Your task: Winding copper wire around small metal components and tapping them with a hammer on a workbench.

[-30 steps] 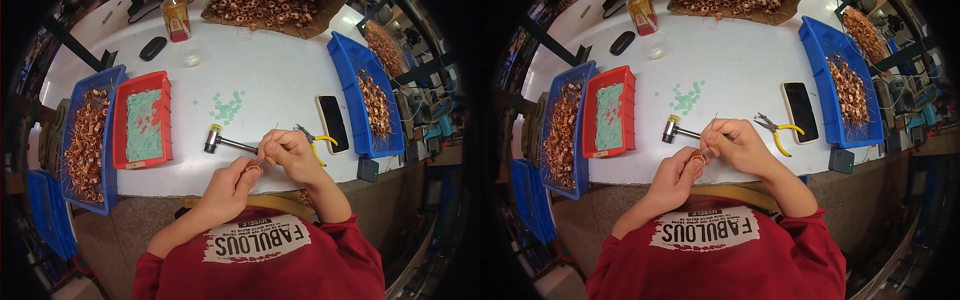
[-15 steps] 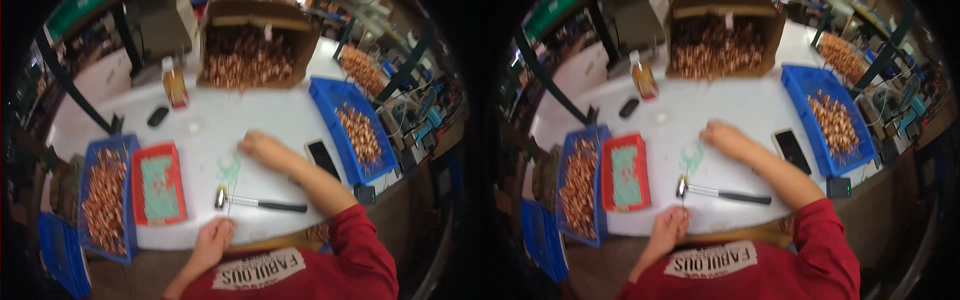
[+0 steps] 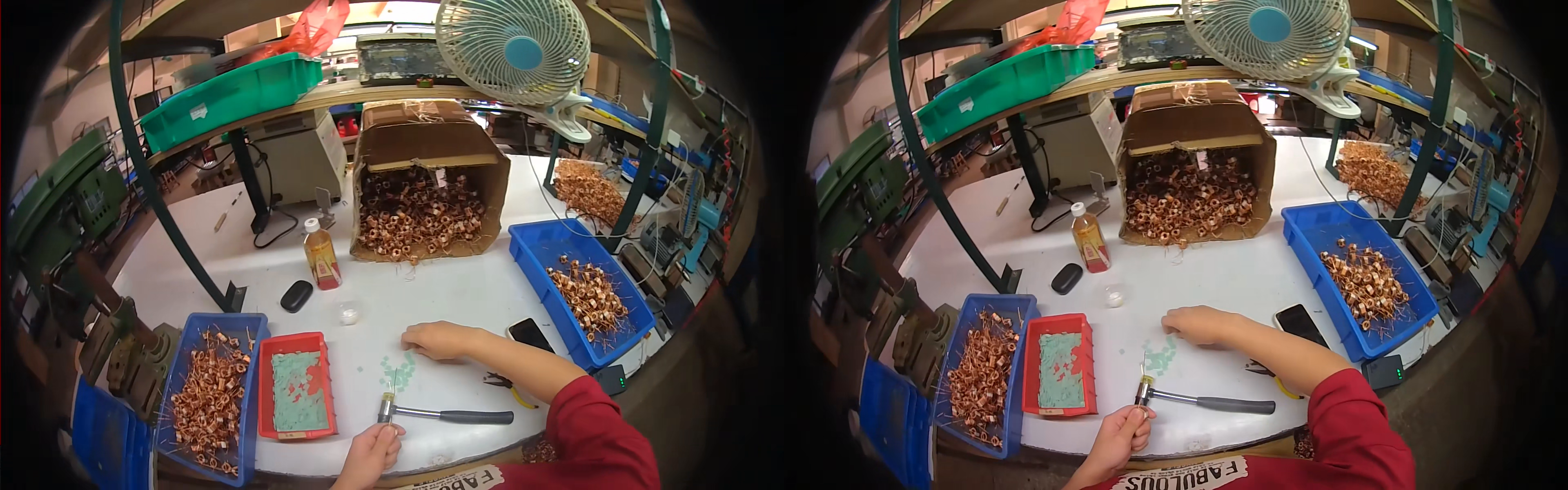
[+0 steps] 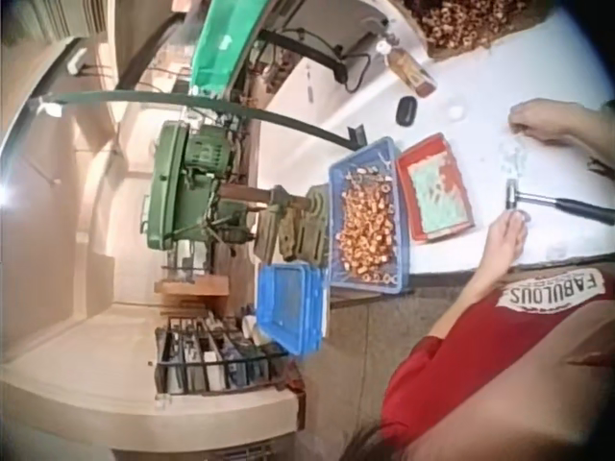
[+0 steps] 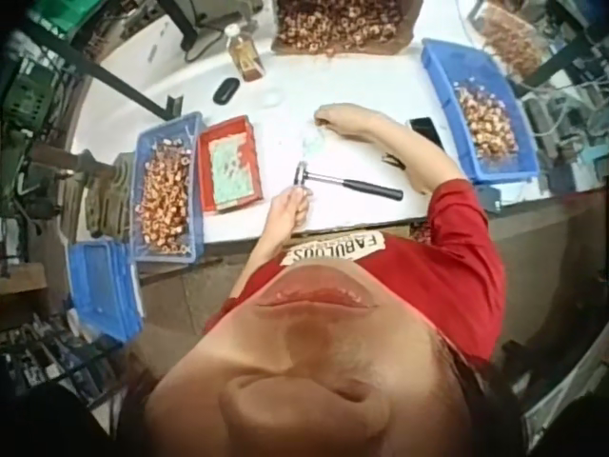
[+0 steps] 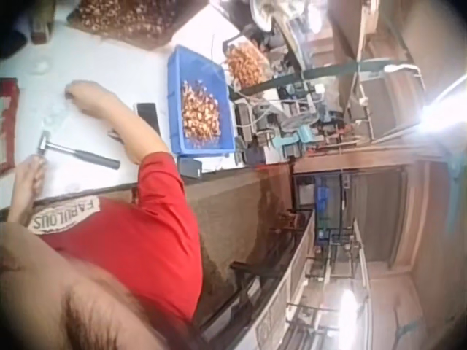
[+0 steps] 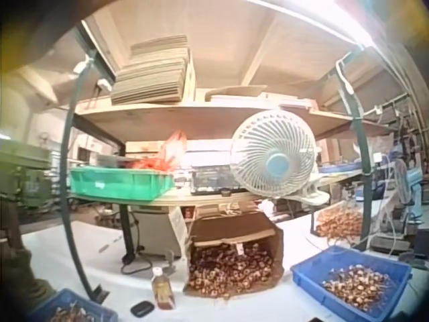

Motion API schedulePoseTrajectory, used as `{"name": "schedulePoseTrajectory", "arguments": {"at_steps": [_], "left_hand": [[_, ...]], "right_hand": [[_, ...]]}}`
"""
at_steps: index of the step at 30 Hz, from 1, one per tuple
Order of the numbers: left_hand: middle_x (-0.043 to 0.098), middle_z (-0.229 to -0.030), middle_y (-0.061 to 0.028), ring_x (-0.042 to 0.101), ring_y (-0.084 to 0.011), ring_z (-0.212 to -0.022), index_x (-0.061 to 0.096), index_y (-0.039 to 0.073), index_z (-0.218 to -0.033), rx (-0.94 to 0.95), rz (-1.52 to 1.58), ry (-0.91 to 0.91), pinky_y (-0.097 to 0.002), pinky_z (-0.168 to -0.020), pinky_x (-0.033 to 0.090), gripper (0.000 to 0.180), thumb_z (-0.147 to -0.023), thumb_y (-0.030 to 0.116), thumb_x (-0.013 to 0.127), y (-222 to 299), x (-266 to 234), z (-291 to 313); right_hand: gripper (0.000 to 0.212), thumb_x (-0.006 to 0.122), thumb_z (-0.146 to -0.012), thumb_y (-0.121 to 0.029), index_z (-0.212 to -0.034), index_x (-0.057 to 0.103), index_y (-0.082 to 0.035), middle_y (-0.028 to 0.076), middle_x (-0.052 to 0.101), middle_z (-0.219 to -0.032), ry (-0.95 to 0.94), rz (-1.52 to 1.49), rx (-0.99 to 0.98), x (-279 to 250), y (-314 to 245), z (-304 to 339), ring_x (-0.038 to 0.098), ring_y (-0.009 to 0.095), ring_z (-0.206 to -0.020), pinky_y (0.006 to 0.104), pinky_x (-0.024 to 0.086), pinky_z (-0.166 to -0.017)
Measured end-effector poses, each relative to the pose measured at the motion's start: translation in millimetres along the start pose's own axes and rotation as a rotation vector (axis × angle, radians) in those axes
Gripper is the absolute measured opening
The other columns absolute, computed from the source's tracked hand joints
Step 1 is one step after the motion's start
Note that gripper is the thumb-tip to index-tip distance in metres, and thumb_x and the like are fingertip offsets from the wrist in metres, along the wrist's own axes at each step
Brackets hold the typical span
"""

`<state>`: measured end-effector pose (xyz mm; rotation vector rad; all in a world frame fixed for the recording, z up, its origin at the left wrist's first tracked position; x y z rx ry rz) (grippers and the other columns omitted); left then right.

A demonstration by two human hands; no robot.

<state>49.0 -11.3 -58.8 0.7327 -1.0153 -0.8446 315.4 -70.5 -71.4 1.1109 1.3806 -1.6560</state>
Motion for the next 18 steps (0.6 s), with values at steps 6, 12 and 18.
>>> {"name": "schedulePoseTrajectory", "arguments": {"at_steps": [6, 12, 18], "left_hand": [[0.036, -0.066, 0.0010, 0.024, -0.0057, -0.051, 0.051, -0.001, -0.105, -0.012, 0.043, 0.043, -0.0191, -0.045, 0.020, 0.022, -0.100, 0.017, 0.040, 3.8, 0.2, 1.2], [0.035, -0.066, 0.0010, 0.023, -0.0057, -0.050, 0.051, -0.001, -0.105, -0.055, 0.111, 0.013, -0.0192, -0.045, 0.020, 0.022, -0.100, 0.017, 0.040, -6.2, -8.2, -2.9], [0.043, -0.072, -0.0007, 0.032, -0.0061, -0.055, 0.051, -0.001, -0.110, -0.068, 0.098, -0.026, -0.0183, -0.048, 0.026, 0.023, -0.098, 0.017, 0.043, -0.3, 1.2, -4.5]], "right_hand": [[0.011, 0.052, -0.088, -0.013, -0.098, 0.055, -0.009, 0.010, 0.058, -0.099, 0.000, 0.114, 0.080, -1.4, -3.4, 8.9, 0.059, 0.030, -0.084, 0.0384, 0.049, -0.077], [0.009, 0.052, -0.086, -0.007, -0.094, 0.055, -0.007, 0.010, 0.060, -0.092, 0.124, -0.048, 0.220, -11.4, -7.2, 28.9, 0.058, 0.027, -0.079, 0.0367, 0.047, -0.072], [0.006, 0.057, -0.082, -0.003, -0.087, 0.059, -0.006, 0.005, 0.062, -0.083, 0.329, -0.514, 0.224, -46.8, -51.3, 69.9, 0.055, 0.019, -0.071, 0.0293, 0.045, -0.066]]}}
Point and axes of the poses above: each hand's wrist, its own z-axis away from the middle knuckle, its own x-axis out of the palm, y = z × x, the point moved 3 cm from there along -z, towards the middle knuckle
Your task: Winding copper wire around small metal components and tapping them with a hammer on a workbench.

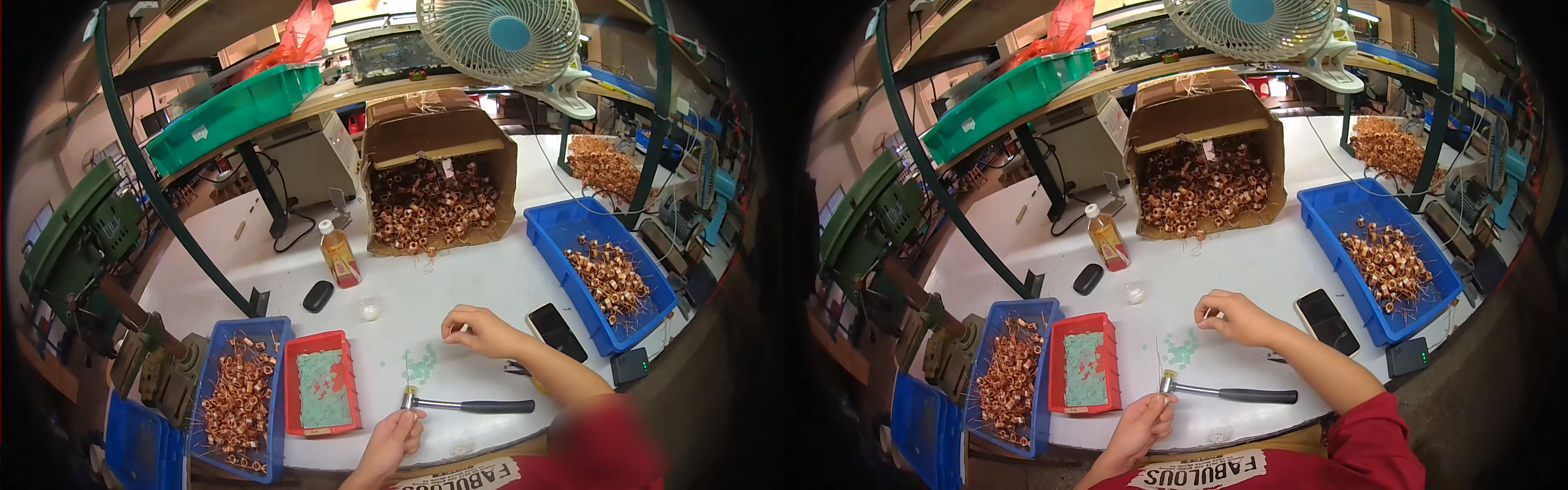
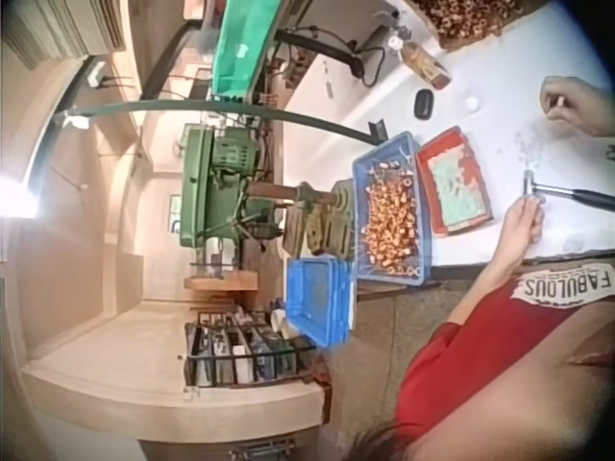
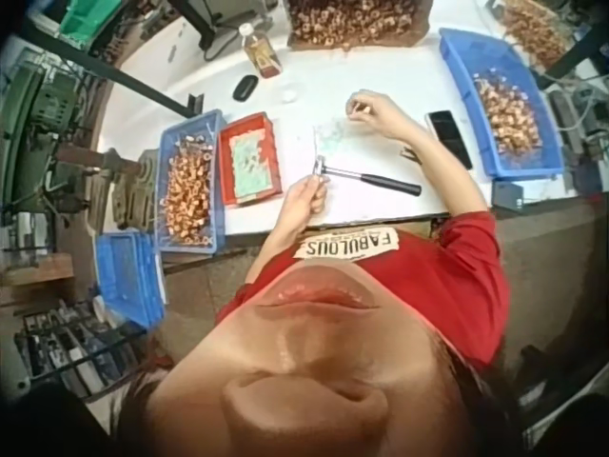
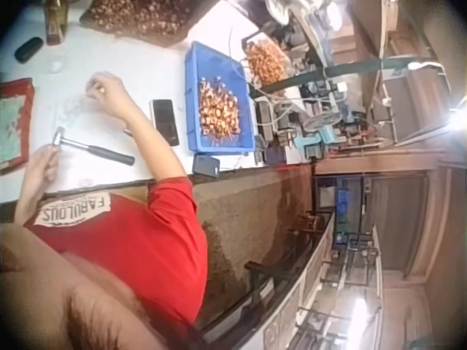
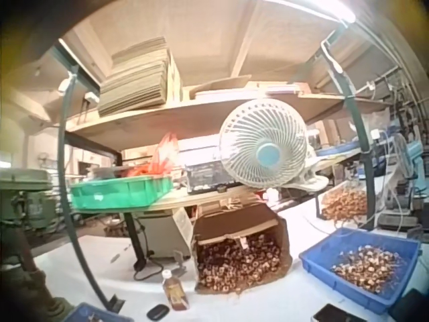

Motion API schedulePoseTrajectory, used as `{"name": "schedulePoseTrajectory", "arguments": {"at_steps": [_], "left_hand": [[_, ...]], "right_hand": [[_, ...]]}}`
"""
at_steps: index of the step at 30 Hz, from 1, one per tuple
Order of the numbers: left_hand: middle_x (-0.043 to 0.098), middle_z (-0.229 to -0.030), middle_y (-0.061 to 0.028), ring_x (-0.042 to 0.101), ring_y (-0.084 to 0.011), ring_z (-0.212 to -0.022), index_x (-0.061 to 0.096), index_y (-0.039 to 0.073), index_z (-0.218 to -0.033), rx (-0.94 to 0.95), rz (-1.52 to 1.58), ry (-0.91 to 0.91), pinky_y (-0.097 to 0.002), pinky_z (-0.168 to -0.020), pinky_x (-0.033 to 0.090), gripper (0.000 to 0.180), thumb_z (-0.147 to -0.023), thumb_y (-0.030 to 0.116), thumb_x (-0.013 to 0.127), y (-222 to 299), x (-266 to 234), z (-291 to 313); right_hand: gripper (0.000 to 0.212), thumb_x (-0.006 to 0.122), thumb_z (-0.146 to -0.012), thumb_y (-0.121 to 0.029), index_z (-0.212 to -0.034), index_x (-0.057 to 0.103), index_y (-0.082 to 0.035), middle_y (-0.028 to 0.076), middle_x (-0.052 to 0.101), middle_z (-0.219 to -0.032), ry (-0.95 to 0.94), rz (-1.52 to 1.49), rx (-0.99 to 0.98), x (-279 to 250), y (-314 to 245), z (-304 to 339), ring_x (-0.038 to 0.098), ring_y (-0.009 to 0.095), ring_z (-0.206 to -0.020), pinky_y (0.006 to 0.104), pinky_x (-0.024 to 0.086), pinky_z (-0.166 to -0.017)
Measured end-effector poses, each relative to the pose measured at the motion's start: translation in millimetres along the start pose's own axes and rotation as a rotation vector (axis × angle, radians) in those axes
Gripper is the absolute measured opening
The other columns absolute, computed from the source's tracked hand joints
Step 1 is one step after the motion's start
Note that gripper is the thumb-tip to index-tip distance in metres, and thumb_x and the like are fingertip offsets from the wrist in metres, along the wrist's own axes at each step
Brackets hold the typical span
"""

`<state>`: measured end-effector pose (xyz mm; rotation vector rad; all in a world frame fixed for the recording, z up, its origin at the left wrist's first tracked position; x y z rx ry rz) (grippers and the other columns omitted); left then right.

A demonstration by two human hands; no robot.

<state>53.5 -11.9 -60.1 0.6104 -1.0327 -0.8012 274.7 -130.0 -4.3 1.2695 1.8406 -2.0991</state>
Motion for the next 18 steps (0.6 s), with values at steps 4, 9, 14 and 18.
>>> {"name": "schedulePoseTrajectory", "arguments": {"at_steps": [4, 9, 14, 18], "left_hand": [[0.046, -0.075, -0.0015, 0.036, -0.0071, -0.060, 0.050, 0.000, -0.117, -0.009, -0.051, 0.035, -0.0182, -0.052, 0.029, 0.025, -0.098, 0.016, 0.044, 6.3, 8.7, -4.5], [0.050, -0.080, -0.0006, 0.038, -0.0061, -0.061, 0.052, 0.003, -0.117, -0.017, -0.086, 0.028, -0.0173, -0.054, 0.032, 0.025, -0.096, 0.013, 0.043, 16.2, 14.2, -8.1], [0.049, -0.077, -0.0007, 0.035, -0.0048, -0.059, 0.052, 0.001, -0.114, -0.020, -0.006, -0.022, -0.0164, -0.051, 0.029, 0.023, -0.097, 0.007, 0.039, 20.6, 27.6, 5.6], [0.049, -0.077, -0.0014, 0.037, -0.0054, -0.062, 0.052, 0.000, -0.113, 0.011, -0.026, -0.088, -0.0161, -0.054, 0.032, 0.022, -0.097, 0.005, 0.037, 11.2, 23.6, 5.7]], "right_hand": [[0.009, 0.060, -0.079, 0.003, -0.081, 0.062, -0.005, 0.003, 0.062, -0.078, 0.221, -0.166, -0.181, 1.0, -41.4, 35.5, 0.052, 0.013, -0.069, 0.0231, 0.042, -0.063], [0.010, 0.065, -0.075, 0.003, -0.083, 0.062, -0.003, 0.004, 0.060, -0.083, 0.234, -0.189, -0.050, 32.5, -55.3, 74.8, 0.051, 0.015, -0.068, 0.0233, 0.042, -0.059], [0.015, 0.067, -0.070, 0.006, -0.083, 0.063, -0.001, 0.006, 0.060, -0.086, 0.391, 0.033, -0.183, 52.8, -80.2, 89.4, 0.049, 0.016, -0.066, 0.0236, 0.042, -0.059], [0.023, 0.064, -0.067, 0.011, -0.084, 0.064, -0.004, 0.007, 0.062, -0.084, 0.491, 0.292, -0.357, 65.7, -79.9, 92.9, 0.049, 0.014, -0.067, 0.0231, 0.039, -0.057]]}}
Point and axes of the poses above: each hand's wrist, its own z-axis away from the middle knuckle, its own x-axis out of the palm, y = z × x, the point moved 3 cm from there along -z, towards the middle knuckle
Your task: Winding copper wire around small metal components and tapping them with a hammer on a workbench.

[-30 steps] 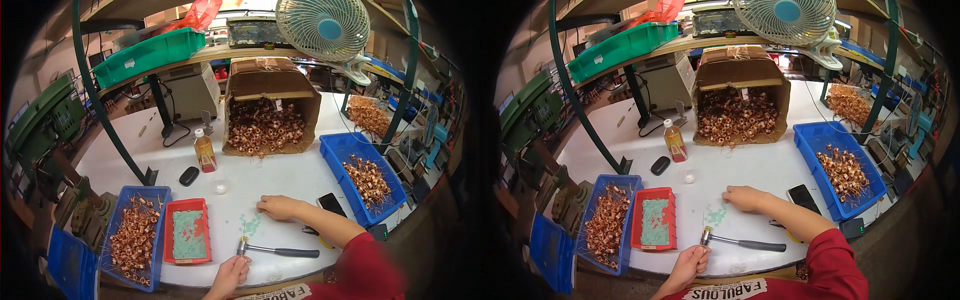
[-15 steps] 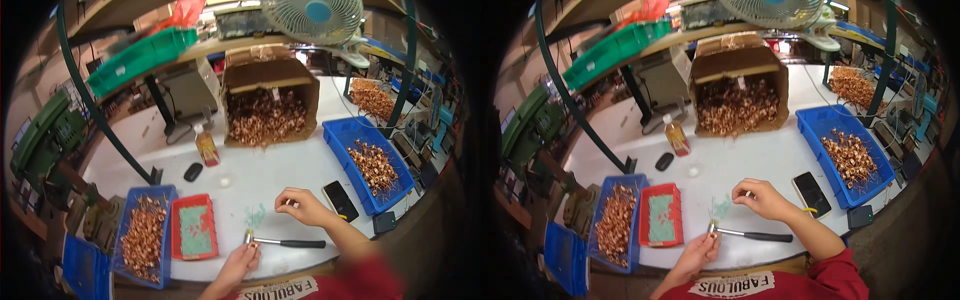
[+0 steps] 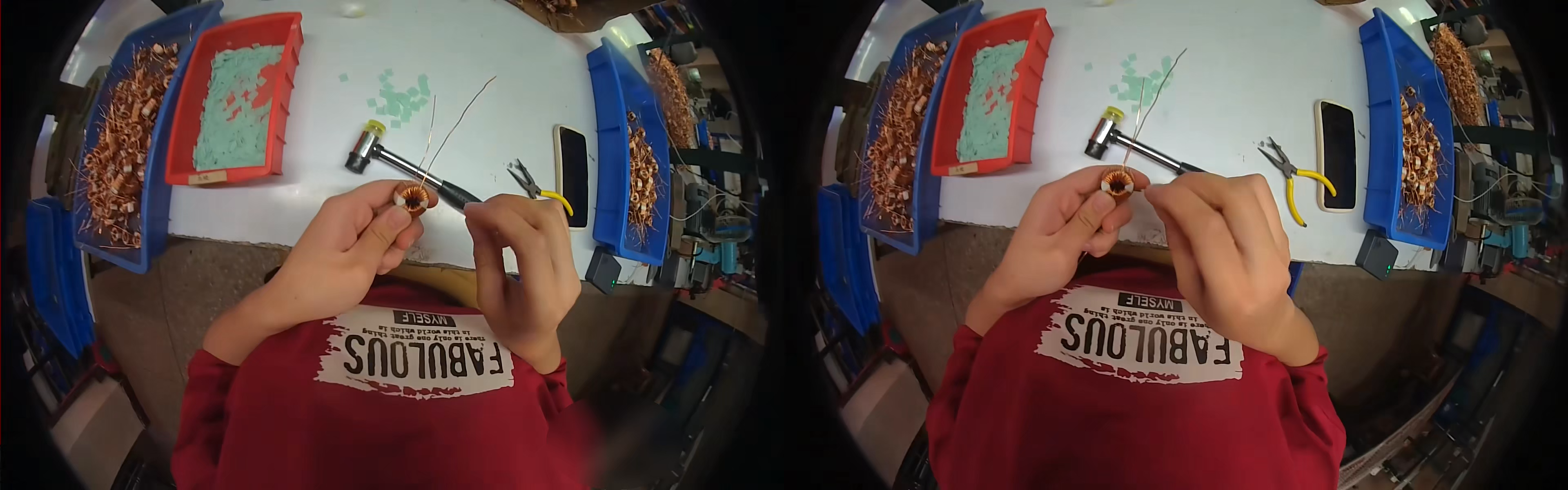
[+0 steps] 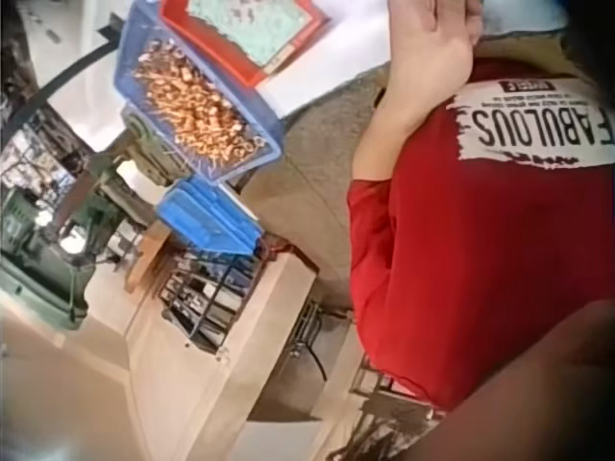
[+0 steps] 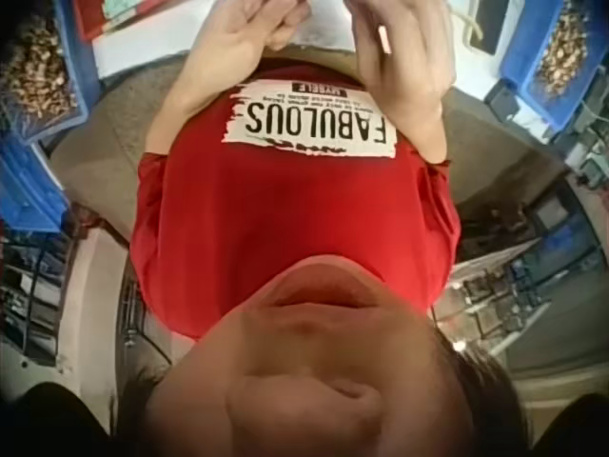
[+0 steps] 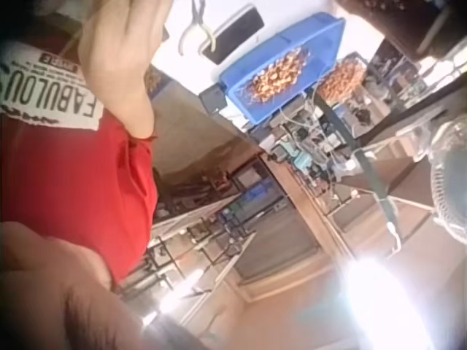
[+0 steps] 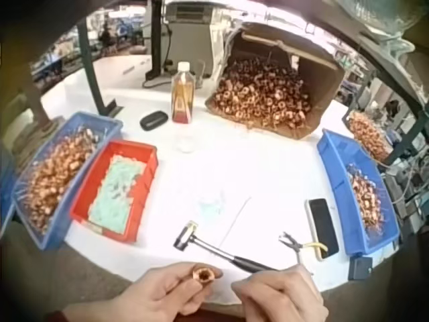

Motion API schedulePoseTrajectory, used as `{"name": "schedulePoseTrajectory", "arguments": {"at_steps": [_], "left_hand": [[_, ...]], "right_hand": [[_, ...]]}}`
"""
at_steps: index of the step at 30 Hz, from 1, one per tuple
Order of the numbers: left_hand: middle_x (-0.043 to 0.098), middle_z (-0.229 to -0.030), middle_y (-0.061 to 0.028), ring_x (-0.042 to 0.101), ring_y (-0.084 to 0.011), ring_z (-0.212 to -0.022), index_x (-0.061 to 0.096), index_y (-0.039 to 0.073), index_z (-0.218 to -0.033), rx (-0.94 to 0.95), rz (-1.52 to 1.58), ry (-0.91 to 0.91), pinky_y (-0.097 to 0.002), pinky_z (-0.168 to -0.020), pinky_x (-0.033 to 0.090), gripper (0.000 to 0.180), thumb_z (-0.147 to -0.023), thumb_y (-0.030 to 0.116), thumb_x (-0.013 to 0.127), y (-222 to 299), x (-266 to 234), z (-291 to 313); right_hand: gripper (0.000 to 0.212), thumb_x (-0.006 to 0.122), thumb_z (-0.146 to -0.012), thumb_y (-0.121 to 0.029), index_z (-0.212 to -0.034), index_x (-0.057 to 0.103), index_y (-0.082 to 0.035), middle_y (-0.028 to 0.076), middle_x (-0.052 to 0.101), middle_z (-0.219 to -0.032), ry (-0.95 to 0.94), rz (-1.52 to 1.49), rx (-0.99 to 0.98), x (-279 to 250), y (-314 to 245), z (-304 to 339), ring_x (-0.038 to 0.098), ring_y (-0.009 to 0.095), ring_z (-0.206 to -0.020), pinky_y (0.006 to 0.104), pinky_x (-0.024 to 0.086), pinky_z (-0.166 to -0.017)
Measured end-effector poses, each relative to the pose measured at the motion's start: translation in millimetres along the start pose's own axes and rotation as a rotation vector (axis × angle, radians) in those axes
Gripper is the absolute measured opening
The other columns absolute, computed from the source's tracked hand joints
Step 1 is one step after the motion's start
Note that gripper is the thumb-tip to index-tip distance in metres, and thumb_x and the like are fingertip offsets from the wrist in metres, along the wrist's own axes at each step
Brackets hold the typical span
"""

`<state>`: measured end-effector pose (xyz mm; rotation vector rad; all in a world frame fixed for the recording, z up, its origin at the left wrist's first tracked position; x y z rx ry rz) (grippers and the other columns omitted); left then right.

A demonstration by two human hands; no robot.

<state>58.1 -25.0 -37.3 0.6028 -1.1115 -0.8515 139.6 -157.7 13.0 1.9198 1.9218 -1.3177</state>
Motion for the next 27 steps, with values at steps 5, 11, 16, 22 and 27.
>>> {"name": "schedulePoseTrajectory", "arguments": {"at_steps": [5, 11, 16, 22, 27], "left_hand": [[0.048, -0.076, 0.0009, 0.033, -0.0044, -0.059, 0.051, -0.001, -0.120, 0.043, -0.128, 0.033, -0.0147, -0.051, 0.027, 0.027, -0.098, 0.007, 0.039, -2.1, 2.2, 2.8], [0.051, -0.079, -0.0001, 0.034, -0.0036, -0.060, 0.051, -0.001, -0.120, 0.074, -0.140, 0.038, -0.0141, -0.052, 0.029, 0.028, -0.096, 0.002, 0.036, -5.5, 5.6, 5.4], [0.052, -0.081, -0.0007, 0.035, -0.0029, -0.061, 0.050, -0.001, -0.120, 0.140, -0.234, 0.018, -0.0139, -0.054, 0.031, 0.032, -0.093, -0.004, 0.034, -5.5, 3.7, 6.9], [0.051, -0.083, -0.0014, 0.037, -0.0031, -0.063, 0.051, 0.000, -0.121, 0.129, -0.226, 0.023, -0.0138, -0.056, 0.032, 0.035, -0.090, -0.007, 0.035, -1.4, 1.8, 3.3], [0.061, -0.092, -0.0108, 0.057, -0.0146, -0.075, 0.049, -0.003, -0.118, 0.333, -0.502, 0.053, -0.0248, -0.066, 0.046, 0.035, -0.084, -0.011, 0.045, 4.8, 1.0, 15.0]], "right_hand": [[0.017, 0.063, -0.072, 0.000, -0.090, 0.066, 0.002, 0.012, 0.062, -0.093, -0.056, 0.265, -0.336, 5.4, -9.4, 13.9, 0.049, 0.015, -0.066, 0.0216, 0.042, -0.057], [0.015, 0.062, -0.074, -0.003, -0.088, 0.068, 0.002, 0.014, 0.064, -0.092, -0.041, 0.268, -0.392, 11.9, -18.5, 18.8, 0.049, 0.014, -0.066, 0.0202, 0.041, -0.056], [0.014, 0.064, -0.073, -0.002, -0.086, 0.068, 0.003, 0.014, 0.064, -0.088, -0.011, 0.246, -0.377, 16.6, -18.6, 17.3, 0.049, 0.013, -0.065, 0.0208, 0.041, -0.054], [0.016, 0.065, -0.072, 0.001, -0.088, 0.066, 0.005, 0.017, 0.063, -0.091, -0.081, 0.298, -0.397, 21.0, -13.7, 10.7, 0.050, 0.016, -0.063, 0.0233, 0.042, -0.053], [0.025, 0.068, -0.071, 0.003, -0.095, 0.062, 0.009, 0.021, 0.060, -0.096, -0.256, 0.270, -0.318, 16.1, -32.2, -1.4, 0.052, 0.022, -0.064, 0.0284, 0.043, -0.055]]}}
Point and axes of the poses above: each hand's wrist, its own z-axis away from the middle knuckle, its own x-axis out of the palm, y = z × x, the point moved 3 cm from there along -z, towards the middle knuckle
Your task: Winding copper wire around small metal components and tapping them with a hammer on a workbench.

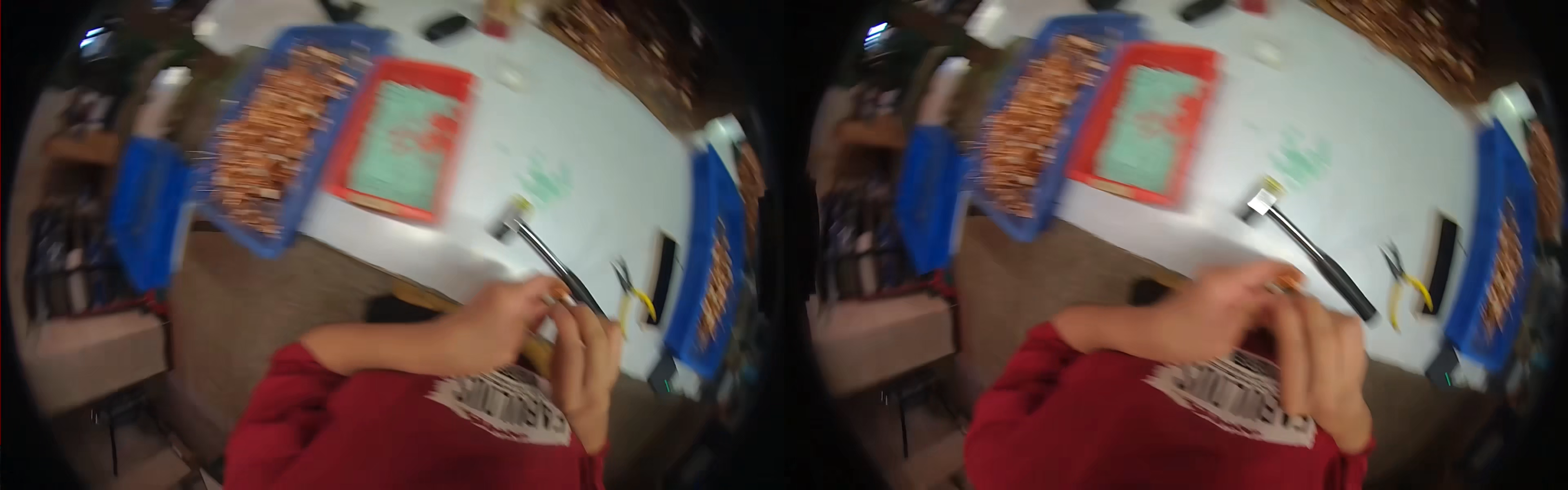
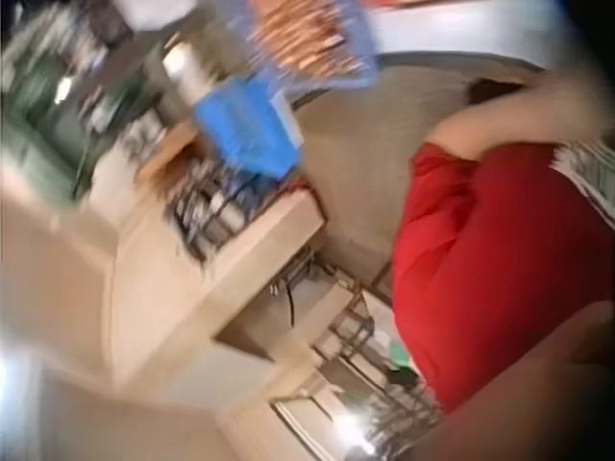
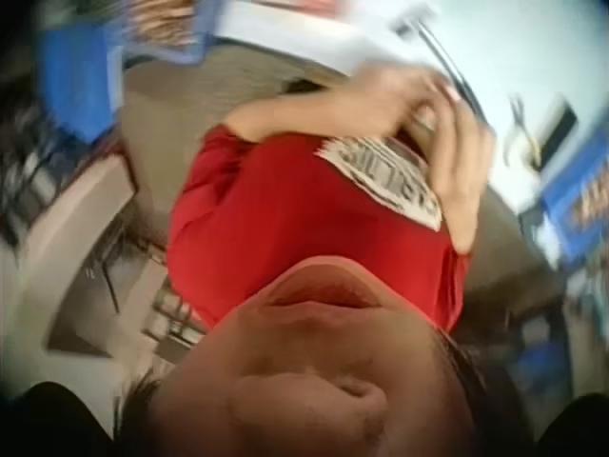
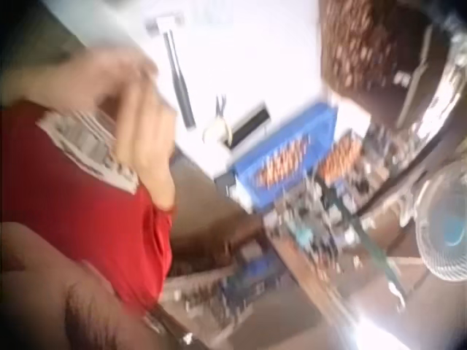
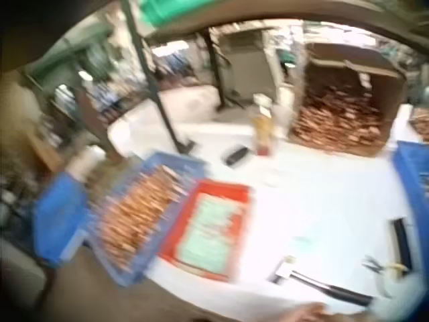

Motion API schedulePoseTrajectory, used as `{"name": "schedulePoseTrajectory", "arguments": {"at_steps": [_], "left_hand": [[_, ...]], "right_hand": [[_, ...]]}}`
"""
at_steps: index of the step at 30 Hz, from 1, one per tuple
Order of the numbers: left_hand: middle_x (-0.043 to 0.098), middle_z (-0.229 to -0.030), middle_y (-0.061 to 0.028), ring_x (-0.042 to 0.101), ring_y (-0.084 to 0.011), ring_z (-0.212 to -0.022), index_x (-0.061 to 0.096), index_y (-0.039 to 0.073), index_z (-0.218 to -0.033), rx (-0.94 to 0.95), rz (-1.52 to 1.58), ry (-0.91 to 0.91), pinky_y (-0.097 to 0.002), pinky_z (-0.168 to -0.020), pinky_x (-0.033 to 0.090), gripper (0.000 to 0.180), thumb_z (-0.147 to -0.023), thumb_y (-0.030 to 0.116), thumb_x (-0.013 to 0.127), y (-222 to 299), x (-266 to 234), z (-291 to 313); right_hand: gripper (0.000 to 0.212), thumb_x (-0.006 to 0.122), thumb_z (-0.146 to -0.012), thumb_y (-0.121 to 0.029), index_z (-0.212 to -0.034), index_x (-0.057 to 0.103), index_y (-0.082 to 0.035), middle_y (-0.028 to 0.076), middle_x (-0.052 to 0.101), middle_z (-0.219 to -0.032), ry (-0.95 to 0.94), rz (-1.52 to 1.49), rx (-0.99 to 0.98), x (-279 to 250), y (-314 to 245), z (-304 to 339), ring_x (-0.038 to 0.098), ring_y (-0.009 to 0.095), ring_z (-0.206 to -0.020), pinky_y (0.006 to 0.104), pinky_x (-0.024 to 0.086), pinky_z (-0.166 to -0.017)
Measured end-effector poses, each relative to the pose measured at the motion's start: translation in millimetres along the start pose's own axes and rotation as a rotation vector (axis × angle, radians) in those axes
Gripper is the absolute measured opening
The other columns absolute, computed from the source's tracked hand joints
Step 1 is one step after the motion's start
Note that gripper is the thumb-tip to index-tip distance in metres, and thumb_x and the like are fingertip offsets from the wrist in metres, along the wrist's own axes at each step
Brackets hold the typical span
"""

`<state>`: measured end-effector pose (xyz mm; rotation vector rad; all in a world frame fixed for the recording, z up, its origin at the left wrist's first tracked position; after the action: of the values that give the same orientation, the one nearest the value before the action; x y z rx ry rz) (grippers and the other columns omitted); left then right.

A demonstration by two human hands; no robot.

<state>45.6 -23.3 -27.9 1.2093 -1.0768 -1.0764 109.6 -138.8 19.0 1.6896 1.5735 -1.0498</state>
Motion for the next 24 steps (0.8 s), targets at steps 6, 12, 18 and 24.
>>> {"name": "schedulePoseTrajectory", "arguments": {"at_steps": [6, 12, 18, 24], "left_hand": [[0.058, -0.079, -0.0109, 0.051, -0.0151, -0.068, 0.046, -0.005, -0.115, -0.067, 0.004, 0.019, -0.0260, -0.061, 0.043, 0.031, -0.085, -0.010, 0.040, 6.2, 6.7, -0.2], [0.057, -0.078, -0.0111, 0.051, -0.0166, -0.067, 0.046, -0.004, -0.114, -0.056, -0.045, 0.066, -0.0270, -0.060, 0.042, 0.032, -0.084, -0.011, 0.037, 5.0, 21.8, 8.5], [0.057, -0.077, -0.0102, 0.050, -0.0170, -0.067, 0.047, -0.003, -0.111, -0.101, -0.118, 0.069, -0.0288, -0.060, 0.042, 0.032, -0.082, -0.012, 0.036, 3.7, 26.1, 3.9], [0.056, -0.076, -0.0088, 0.050, -0.0169, -0.066, 0.048, -0.002, -0.110, -0.104, -0.267, 0.018, -0.0292, -0.059, 0.041, 0.032, -0.081, -0.013, 0.036, -2.7, 28.7, 0.4]], "right_hand": [[0.028, 0.067, -0.071, 0.005, -0.097, 0.058, 0.010, 0.021, 0.057, -0.097, 0.100, -0.114, -0.016, 8.2, 4.3, 10.6, 0.051, 0.024, -0.069, 0.0306, 0.043, -0.058], [0.030, 0.064, -0.070, 0.008, -0.098, 0.058, 0.010, 0.020, 0.056, -0.095, 0.127, -0.228, 0.005, 4.2, 8.4, 23.0, 0.049, 0.024, -0.071, 0.0302, 0.044, -0.061], [0.028, 0.064, -0.069, 0.008, -0.097, 0.058, 0.009, 0.019, 0.056, -0.093, 0.149, -0.296, 0.029, 10.6, 14.0, 31.3, 0.047, 0.023, -0.069, 0.0298, 0.044, -0.061], [0.027, 0.064, -0.069, 0.007, -0.096, 0.058, 0.009, 0.018, 0.056, -0.092, 0.174, -0.303, 0.052, 16.9, 19.1, 39.5, 0.047, 0.023, -0.068, 0.0294, 0.044, -0.061]]}}
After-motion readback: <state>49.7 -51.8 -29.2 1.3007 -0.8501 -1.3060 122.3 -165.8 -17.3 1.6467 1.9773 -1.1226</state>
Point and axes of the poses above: each hand's wrist, its own z-axis away from the middle knuckle, its own x-axis out of the palm, y = z × x, the point moved 3 cm from there along -z, towards the middle knuckle
